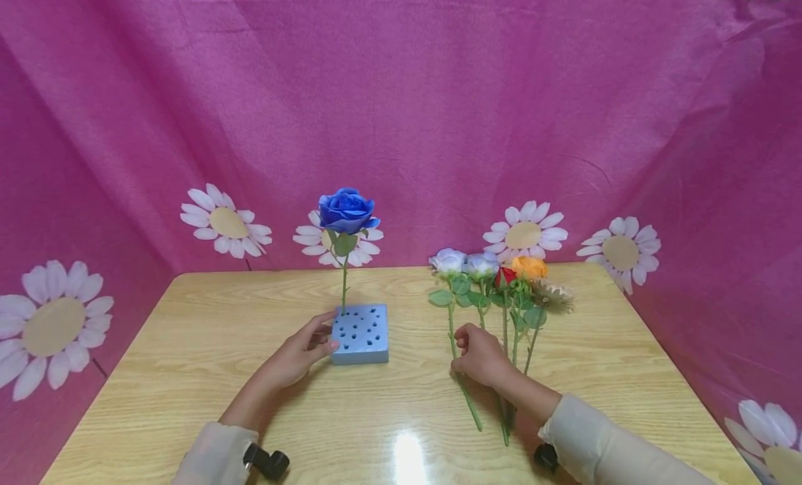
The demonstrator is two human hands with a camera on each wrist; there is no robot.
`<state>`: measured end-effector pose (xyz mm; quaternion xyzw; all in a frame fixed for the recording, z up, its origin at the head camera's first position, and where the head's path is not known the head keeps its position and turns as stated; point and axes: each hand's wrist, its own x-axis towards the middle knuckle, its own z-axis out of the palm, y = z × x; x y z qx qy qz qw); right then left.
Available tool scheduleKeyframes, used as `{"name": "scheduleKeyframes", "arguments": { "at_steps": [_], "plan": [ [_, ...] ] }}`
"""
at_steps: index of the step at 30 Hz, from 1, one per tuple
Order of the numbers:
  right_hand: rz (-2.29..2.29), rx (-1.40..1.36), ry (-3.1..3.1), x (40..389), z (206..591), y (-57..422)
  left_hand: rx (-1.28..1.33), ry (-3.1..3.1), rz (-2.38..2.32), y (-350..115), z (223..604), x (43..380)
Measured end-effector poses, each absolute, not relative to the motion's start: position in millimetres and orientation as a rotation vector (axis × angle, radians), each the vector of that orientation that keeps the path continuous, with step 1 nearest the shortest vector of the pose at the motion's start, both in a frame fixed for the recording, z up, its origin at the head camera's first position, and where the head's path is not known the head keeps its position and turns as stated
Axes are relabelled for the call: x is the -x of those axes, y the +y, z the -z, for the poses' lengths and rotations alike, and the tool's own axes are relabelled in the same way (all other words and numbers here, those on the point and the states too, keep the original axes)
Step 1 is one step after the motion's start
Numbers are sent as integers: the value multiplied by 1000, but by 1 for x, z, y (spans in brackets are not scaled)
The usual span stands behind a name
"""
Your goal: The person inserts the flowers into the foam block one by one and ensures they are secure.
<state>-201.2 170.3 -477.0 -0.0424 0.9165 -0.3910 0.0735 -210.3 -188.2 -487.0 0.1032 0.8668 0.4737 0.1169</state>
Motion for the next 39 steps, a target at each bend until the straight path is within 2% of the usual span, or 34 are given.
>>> {"name": "scheduleKeyframes", "arguments": {
  "at_steps": [27,39],
  "plan": [
    [1600,-26,2240,201,465,175,-306,2519,-1386,-189,486,211],
    [1781,34,1871,198,466,183,-302,2531,-1379,-189,487,210]
  ]
}}
